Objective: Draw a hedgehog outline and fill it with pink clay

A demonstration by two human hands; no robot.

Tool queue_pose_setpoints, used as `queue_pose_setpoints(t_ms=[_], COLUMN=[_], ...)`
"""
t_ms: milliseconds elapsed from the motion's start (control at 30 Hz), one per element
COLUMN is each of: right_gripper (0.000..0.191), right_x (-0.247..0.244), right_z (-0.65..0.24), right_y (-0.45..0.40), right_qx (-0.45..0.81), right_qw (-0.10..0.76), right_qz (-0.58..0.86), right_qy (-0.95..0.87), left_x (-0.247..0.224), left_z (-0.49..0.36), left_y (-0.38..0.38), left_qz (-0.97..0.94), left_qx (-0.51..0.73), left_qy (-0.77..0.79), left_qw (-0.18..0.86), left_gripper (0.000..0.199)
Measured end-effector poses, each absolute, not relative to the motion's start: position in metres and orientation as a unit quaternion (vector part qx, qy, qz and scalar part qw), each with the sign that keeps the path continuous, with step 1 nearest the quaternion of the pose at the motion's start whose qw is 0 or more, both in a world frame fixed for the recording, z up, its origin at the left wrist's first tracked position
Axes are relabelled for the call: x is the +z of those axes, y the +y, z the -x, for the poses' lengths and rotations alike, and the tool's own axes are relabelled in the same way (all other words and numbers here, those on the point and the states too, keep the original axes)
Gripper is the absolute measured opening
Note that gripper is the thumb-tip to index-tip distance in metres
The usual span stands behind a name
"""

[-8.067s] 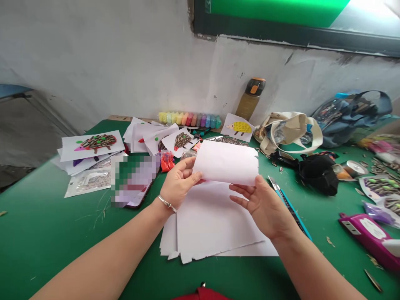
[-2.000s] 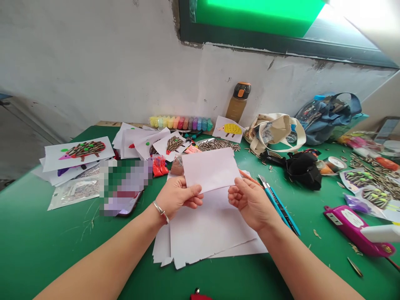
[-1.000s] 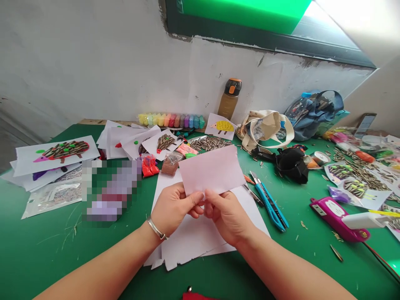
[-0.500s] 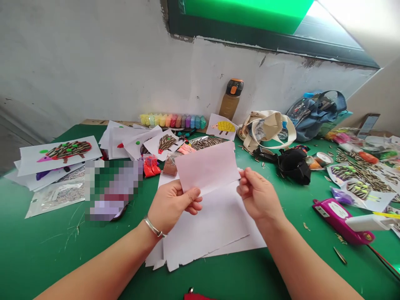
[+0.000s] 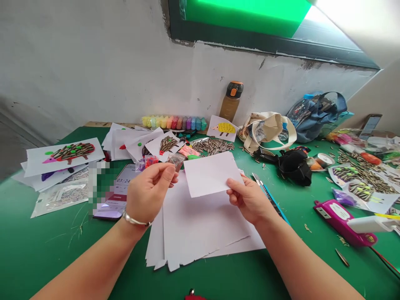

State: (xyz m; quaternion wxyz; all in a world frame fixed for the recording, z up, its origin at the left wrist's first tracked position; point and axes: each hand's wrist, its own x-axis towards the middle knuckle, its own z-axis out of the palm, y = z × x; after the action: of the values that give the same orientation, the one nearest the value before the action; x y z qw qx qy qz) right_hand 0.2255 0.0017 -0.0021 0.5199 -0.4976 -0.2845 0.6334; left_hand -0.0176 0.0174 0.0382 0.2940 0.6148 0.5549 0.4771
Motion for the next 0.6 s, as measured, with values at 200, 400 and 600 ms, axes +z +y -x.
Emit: queue_pose_setpoints(t_ms=[200,400,600], right_gripper=[0.034,0.031,0.042], right_x=[-0.015,0.018,0.018], right_z=[-0.207,-0.241,-0.303], right_y=[-0.006,-0.020,-0.052], right_qx=[0.577,0.442,0.055], right_qw=[0.414,0.336,0.143], right_qz=[0.560,0.650,0.818], right_qy=[-0.426,-0.519,-0.555], left_x=[0.023,-0.009,-0.015], left_z=[0.004,-0.019,-0.025], left_y=[-0.005,-0.004,-0.008], left_qz=[-0.873,-0.947,-0.963], left_qx=[0.348,0.178,0.128], left_qy=[0.320,0.230,0.201], left_qw=[0.122,0.136,0.126], left_gripper=[0.025,0.034,0.016])
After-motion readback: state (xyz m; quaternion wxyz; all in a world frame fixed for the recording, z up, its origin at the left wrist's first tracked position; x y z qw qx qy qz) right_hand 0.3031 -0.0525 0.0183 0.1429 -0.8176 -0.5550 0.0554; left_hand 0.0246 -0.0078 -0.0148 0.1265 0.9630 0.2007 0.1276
